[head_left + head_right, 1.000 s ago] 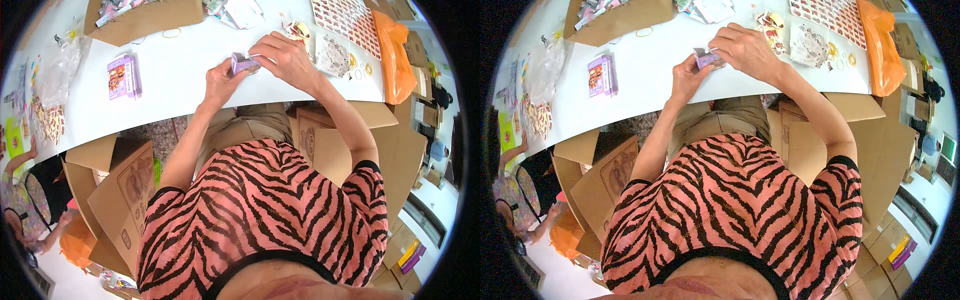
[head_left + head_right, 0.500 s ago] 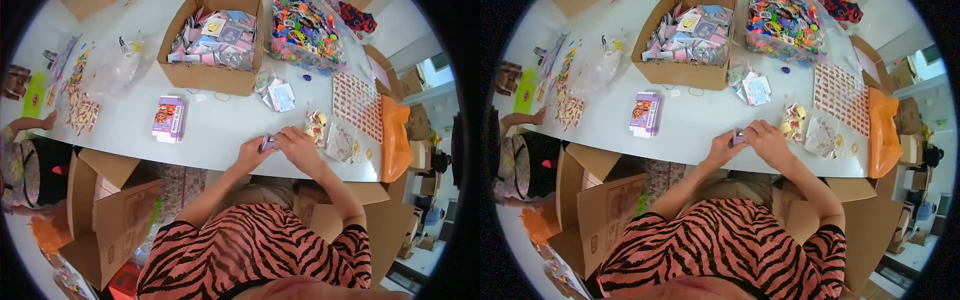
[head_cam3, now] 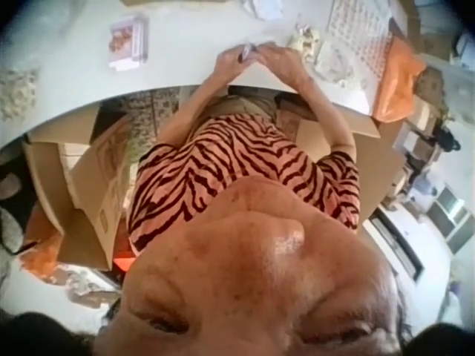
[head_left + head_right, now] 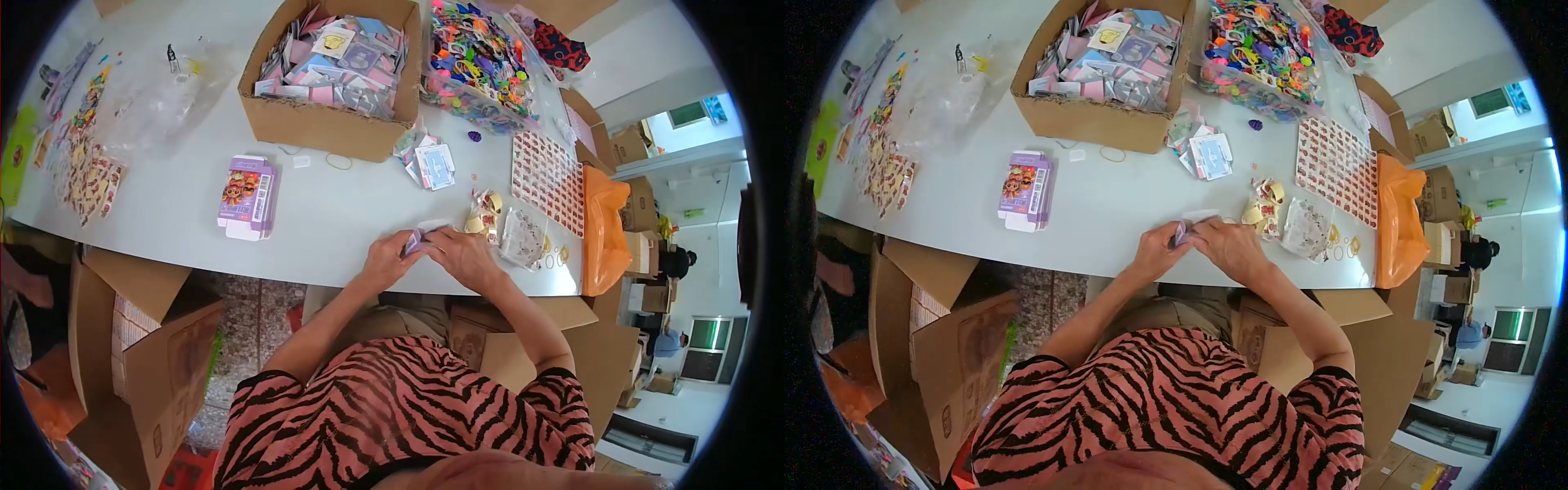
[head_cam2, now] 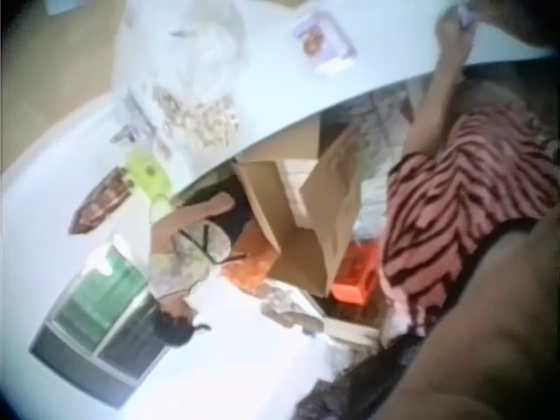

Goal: Labeling small product boxes and packing them into a larger shipping carton.

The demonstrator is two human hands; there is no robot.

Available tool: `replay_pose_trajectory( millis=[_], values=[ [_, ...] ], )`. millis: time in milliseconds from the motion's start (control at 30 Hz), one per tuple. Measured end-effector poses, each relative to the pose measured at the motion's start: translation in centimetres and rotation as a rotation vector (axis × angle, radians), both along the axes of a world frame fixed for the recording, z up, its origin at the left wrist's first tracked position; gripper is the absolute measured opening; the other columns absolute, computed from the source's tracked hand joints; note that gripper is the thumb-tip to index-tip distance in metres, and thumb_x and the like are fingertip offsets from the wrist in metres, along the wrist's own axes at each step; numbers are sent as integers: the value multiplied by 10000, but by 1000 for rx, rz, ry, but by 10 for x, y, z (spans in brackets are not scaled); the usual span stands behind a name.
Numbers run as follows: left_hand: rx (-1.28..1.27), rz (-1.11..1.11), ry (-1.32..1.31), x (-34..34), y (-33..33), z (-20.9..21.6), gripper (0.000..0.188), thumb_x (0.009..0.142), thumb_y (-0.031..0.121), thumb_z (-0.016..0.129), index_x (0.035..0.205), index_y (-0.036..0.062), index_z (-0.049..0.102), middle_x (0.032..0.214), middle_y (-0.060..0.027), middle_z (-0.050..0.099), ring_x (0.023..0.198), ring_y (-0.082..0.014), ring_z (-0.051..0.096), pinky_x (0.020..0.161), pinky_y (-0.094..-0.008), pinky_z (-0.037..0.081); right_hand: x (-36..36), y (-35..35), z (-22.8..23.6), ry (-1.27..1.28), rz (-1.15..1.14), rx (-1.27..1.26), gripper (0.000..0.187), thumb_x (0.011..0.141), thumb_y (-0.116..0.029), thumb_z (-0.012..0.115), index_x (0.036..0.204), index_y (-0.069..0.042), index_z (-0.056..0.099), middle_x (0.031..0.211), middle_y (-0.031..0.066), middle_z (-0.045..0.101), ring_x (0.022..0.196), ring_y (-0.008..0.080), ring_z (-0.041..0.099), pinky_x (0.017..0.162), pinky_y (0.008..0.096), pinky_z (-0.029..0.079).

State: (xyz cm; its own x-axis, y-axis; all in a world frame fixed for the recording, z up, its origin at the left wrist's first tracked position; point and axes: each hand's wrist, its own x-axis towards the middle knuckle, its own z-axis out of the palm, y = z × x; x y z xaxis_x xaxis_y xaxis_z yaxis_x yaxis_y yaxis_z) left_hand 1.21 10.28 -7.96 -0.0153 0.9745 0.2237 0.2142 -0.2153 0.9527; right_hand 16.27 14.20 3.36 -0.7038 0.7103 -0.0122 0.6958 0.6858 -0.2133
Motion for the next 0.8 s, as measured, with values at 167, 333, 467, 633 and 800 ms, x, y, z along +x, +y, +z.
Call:
replay_pose_trajectory(
  millis=[167, 333, 467, 633, 800],
  values=[
    [72, -8, -40, -1, -1, -5, 268, 771, 141, 729, 981, 22, 614, 756, -135, 620, 625, -271, 584, 587, -353, 473, 2, -1, -9, -83, -57, -85, 167, 874, -244, 598, 922, -84, 589, 918, 63, 651, 757, 299, 641, 602, 419, 513],
    [-29, -39, -82, -4, 1, -3, 331, 758, 104, 715, 1057, 28, 595, 836, -160, 645, 726, -333, 630, 642, -398, 504, -3, -7, -8, 155, -58, 9, 215, 823, -111, 644, 1035, -82, 618, 971, 82, 644, 778, 282, 649, 619, 376, 528],
    [4, -24, -150, -3, 3, -7, 271, 764, 103, 721, 999, 28, 608, 771, -136, 624, 640, -288, 598, 582, -364, 476, -7, -8, -7, 229, -49, 134, 310, 772, -5, 657, 1072, -85, 649, 1021, 81, 624, 757, 244, 657, 612, 332, 535],
    [47, -11, -123, 0, 3, -8, 271, 760, 100, 718, 993, 19, 607, 788, -139, 629, 652, -289, 607, 598, -369, 491, -7, -12, -2, 184, -127, 114, 292, 770, 34, 635, 1040, -74, 663, 1045, 82, 602, 710, 221, 663, 589, 329, 535],
    [60, -33, -141, -1, 1, -11, 298, 760, 111, 718, 1017, 16, 600, 806, -140, 635, 684, -301, 617, 623, -376, 496, -6, -12, -8, 269, -66, 232, 256, 782, 18, 615, 1018, -76, 645, 905, 84, 637, 656, 253, 635, 569, 334, 512]
  ],
)
